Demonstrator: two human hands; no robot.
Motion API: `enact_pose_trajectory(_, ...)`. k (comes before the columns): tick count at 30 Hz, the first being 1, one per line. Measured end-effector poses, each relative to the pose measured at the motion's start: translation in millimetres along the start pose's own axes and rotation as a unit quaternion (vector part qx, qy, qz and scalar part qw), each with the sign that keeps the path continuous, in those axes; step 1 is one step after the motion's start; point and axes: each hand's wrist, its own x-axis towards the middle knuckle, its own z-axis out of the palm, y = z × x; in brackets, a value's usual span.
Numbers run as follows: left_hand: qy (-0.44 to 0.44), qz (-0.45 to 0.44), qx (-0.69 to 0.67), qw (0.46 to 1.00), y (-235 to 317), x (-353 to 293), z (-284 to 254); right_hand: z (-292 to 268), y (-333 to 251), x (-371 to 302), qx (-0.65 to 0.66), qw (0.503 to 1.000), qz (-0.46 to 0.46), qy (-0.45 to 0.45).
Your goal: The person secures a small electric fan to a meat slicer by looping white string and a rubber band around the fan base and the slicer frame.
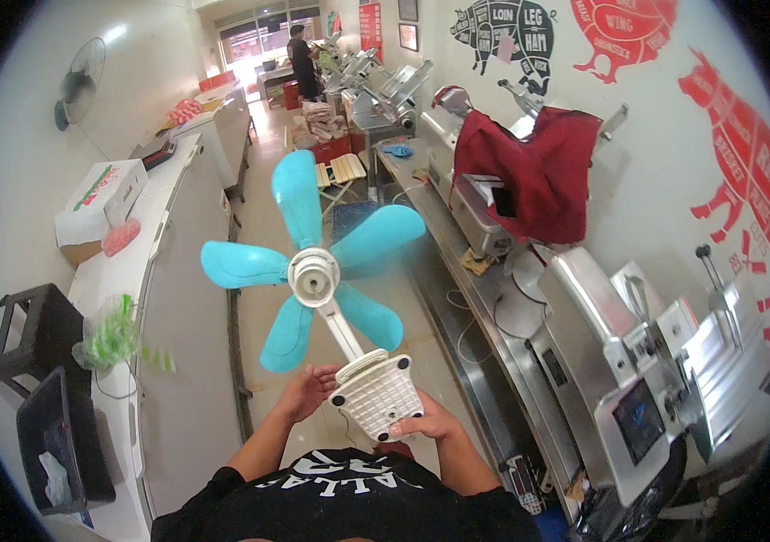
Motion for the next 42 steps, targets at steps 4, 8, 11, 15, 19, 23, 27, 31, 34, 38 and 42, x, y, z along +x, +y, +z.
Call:
enact_pose_trajectory(4, -0.039, 0.05, -0.042, 0.997, 68.6, 75.8, 12.3, -35.7, -12.1, 96.0, -0.013, 0.997, 0.049, -0.057)
enact_pose_trajectory(8, -0.043, 0.146, -0.159, 0.976, 109.8, 150.6, -44.8, -72.5, -0.8, 185.3, -0.042, 0.993, 0.08, -0.08)
enact_pose_trajectory(11, 0.072, 0.187, -0.123, 0.972, 135.6, 195.6, -91.2, -101.9, -0.4, 251.9, -0.259, 0.964, 0.049, -0.041)
enact_pose_trajectory(15, 0.232, 0.216, -0.075, 0.945, 195.1, 262.8, -154.1, -71.7, -19.0, 339.2, -0.571, 0.8, -0.11, 0.149)
enact_pose_trajectory(19, 0.221, 0.191, -0.029, 0.956, 263.4, 336.1, -173.0, -73.4, -14.9, 441.5, -0.623, 0.698, -0.148, 0.321)
enact_pose_trajectory(23, 0.202, 0.189, 0.023, 0.961, 312.8, 388.3, -173.3, -99.5, -23.3, 517.6, -0.551, 0.719, -0.132, 0.403)
enact_pose_trajectory(27, 0.173, 0.184, 0.034, 0.967, 333.5, 447.9, -198.0, -145.0, -28.5, 565.6, -0.487, 0.74, -0.164, 0.434)
enact_pose_trajectory(31, 0.151, 0.166, -0.069, 0.972, 344.7, 520.8, -220.2, -239.2, 9.5, 613.9, -0.144, 0.858, -0.249, 0.425)
enact_pose_trajectory(34, 0.111, 0.16, -0.075, 0.978, 351.3, 576.6, -244.2, -289.2, 11.3, 644.6, 0.046, 0.89, -0.193, 0.41)
enact_pose_trajectory(38, 0.055, 0.171, 0.03, 0.983, 359.9, 667.7, -258.2, -383.7, 11.5, 714.0, 0.258, 0.883, -0.22, 0.325)
enact_pose_trajectory(42, 0.022, 0.16, 0.072, 0.984, 377.2, 771.1, -264.3, -477.3, 4.6, 782.3, 0.442, 0.847, -0.234, 0.182)
